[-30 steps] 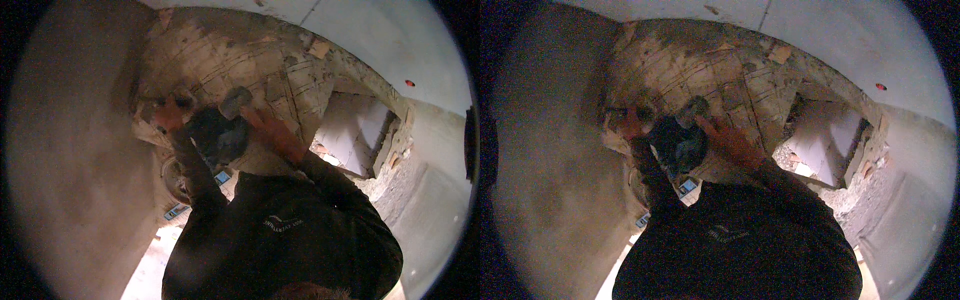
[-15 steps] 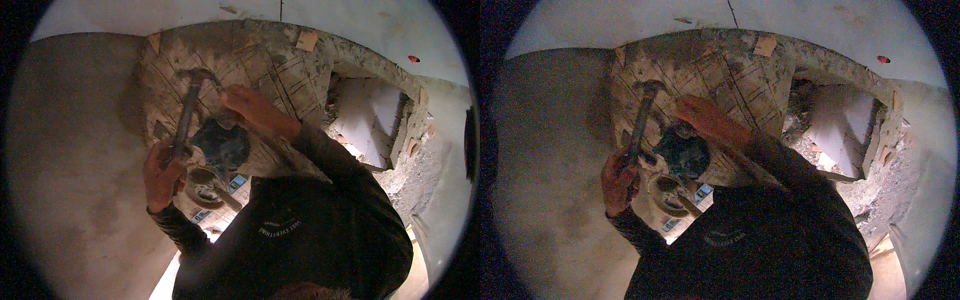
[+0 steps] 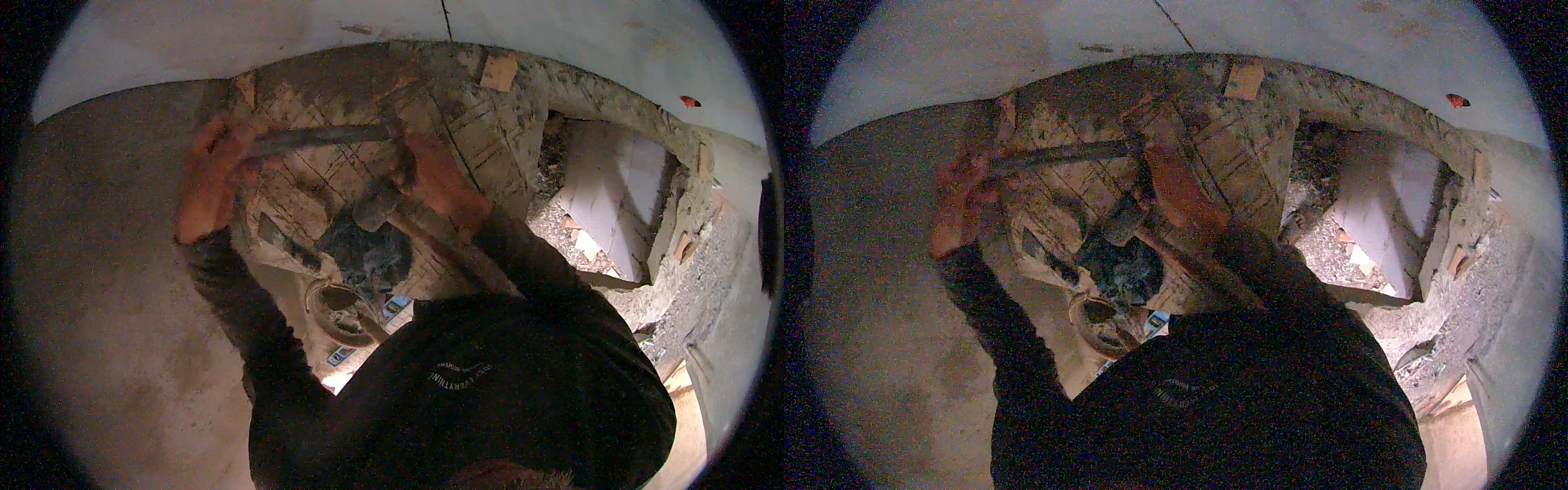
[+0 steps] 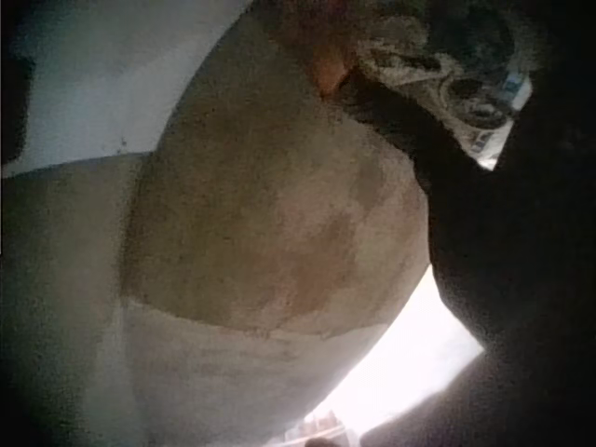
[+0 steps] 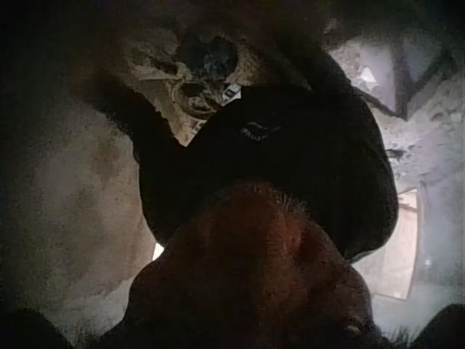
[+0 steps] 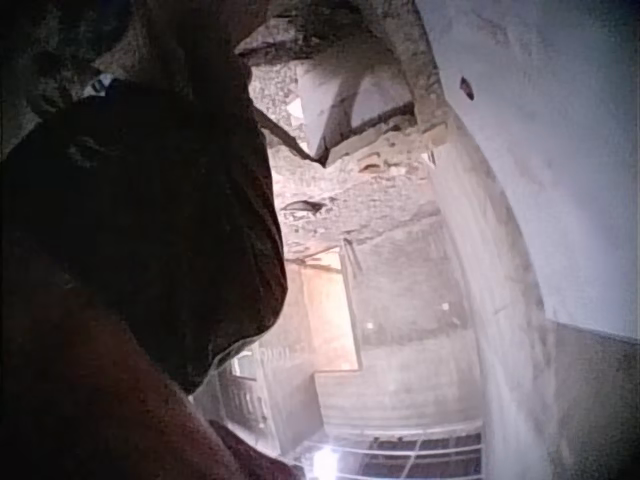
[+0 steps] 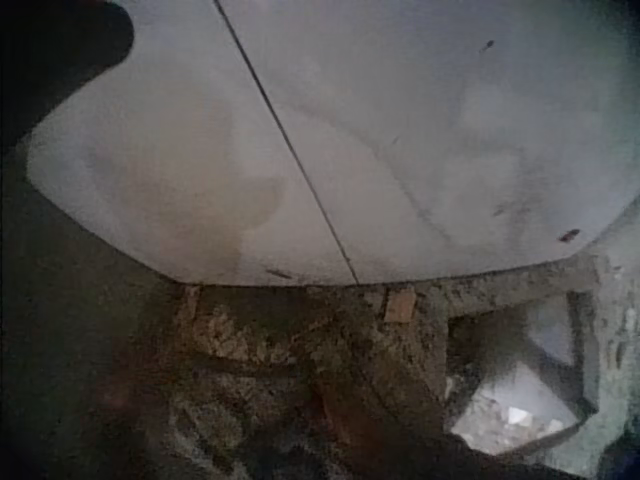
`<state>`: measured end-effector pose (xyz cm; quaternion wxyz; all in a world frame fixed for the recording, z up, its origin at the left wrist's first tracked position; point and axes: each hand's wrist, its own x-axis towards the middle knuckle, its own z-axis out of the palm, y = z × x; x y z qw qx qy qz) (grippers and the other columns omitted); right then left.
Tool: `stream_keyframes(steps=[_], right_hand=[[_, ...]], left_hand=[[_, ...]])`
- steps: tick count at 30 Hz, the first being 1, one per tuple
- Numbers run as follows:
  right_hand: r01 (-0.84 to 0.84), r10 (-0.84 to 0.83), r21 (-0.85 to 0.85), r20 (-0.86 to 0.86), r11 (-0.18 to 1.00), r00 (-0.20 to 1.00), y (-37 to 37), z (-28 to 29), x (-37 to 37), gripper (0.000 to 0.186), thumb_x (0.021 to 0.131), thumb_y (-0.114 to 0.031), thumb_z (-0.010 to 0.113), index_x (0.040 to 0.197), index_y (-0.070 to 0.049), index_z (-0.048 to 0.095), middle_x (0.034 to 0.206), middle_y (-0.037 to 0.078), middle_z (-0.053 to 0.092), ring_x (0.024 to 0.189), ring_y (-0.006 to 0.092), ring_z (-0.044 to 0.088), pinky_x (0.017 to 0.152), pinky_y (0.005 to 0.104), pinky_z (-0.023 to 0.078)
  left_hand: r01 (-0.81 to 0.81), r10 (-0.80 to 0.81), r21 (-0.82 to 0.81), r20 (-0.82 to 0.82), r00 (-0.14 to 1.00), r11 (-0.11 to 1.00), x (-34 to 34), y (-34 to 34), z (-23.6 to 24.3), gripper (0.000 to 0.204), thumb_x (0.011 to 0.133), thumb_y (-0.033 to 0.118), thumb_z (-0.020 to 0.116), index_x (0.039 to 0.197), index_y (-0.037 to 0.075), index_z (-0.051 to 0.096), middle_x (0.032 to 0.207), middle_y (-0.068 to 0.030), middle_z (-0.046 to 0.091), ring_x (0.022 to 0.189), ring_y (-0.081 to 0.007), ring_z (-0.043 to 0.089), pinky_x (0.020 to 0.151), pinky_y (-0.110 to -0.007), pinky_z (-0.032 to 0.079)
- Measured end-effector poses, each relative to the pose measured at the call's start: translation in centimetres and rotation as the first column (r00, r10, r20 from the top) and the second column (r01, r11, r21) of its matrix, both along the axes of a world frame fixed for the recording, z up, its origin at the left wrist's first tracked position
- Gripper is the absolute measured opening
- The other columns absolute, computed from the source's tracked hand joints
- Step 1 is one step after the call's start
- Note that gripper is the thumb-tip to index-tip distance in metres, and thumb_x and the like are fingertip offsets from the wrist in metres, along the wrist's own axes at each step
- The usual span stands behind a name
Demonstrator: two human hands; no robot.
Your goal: The person installs tiles on a wall by applying mortar, placing the tiles, and tapping them into place with a mallet and a cloth.
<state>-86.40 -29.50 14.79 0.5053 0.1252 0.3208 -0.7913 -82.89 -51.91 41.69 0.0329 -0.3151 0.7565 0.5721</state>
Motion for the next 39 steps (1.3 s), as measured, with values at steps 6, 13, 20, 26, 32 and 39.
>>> stream_keyframes(steps=[6,13,20,26,32,39], right_hand=[[0.016,0.122,0.312,-0.420,0.950,0.899,-1.1,5.2,-0.1,0.032,0.109,-0.034,0.042,0.110,-0.008,0.060,0.091,0.007,0.066,0.070,0.0196,0.062,0.062,0.0390,0.051],[0.290,-0.183,0.222,-0.405,0.931,0.896,-4.8,-1.8,1.4,0.028,0.108,-0.033,0.044,0.114,-0.009,0.058,0.094,0.006,0.067,0.073,0.0209,0.063,0.067,0.0413,0.052],[0.117,-0.120,0.033,0.124,0.993,0.985,-1.3,5.4,-1.8,0.028,0.102,-0.020,0.057,0.127,-0.007,0.055,0.118,0.008,0.061,0.092,0.0231,0.063,0.078,0.0406,0.054],[-0.199,0.351,0.309,-0.588,0.930,0.729,3.0,6.9,-4.2,0.043,0.097,-0.012,0.064,0.138,-0.005,0.052,0.132,0.013,0.054,0.107,0.0253,0.060,0.090,0.0386,0.054],[0.148,0.437,0.424,-0.897,0.893,-0.067,-2.1,-1.7,-3.5,0.037,0.102,-0.025,0.055,0.132,-0.003,0.059,0.121,0.018,0.064,0.108,0.0334,0.064,0.092,0.0457,0.053],[0.091,0.507,0.597,-0.743,0.797,0.436,2.1,1.9,-5.6,0.038,0.104,-0.028,0.052,0.130,-0.003,0.063,0.113,0.024,0.069,0.107,0.0413,0.066,0.092,0.0487,0.052]], left_hand=[[-0.221,0.138,-0.238,-0.324,0.936,0.946,-5.0,0.4,-5.5,0.032,0.096,0.036,0.070,0.102,0.005,0.065,0.086,-0.0027,0.063,0.071,-0.0149,0.060,0.068,-0.028,0.046],[-0.270,0.183,-0.198,-0.372,0.910,0.942,-9.7,1.0,-6.7,0.025,0.097,0.032,0.068,0.099,0.007,0.065,0.082,-0.0006,0.061,0.072,-0.0109,0.055,0.064,-0.028,0.040],[-0.308,0.135,-0.427,-0.388,0.912,0.850,-7.2,2.2,-6.6,0.026,0.093,0.028,0.072,0.106,0.006,0.066,0.091,-0.0022,0.065,0.081,-0.0123,0.058,0.071,-0.030,0.046],[0.319,-0.469,-0.353,-0.531,0.706,0.879,2.8,1.2,-3.4,0.041,0.092,0.029,0.076,0.124,0.009,0.062,0.112,-0.0155,0.068,0.101,-0.0289,0.062,0.085,-0.050,0.053],[0.211,-0.160,-0.016,-0.707,0.689,0.977,1.3,2.8,-3.9,0.035,0.099,0.035,0.063,0.123,0.009,0.060,0.105,-0.0138,0.067,0.092,-0.0261,0.063,0.081,-0.046,0.053],[-0.423,0.293,-0.445,-0.333,0.896,0.789,-4.5,5.9,-7.0,0.036,0.101,0.039,0.061,0.111,0.005,0.055,0.093,-0.0076,0.062,0.083,-0.0192,0.060,0.073,-0.037,0.051]])
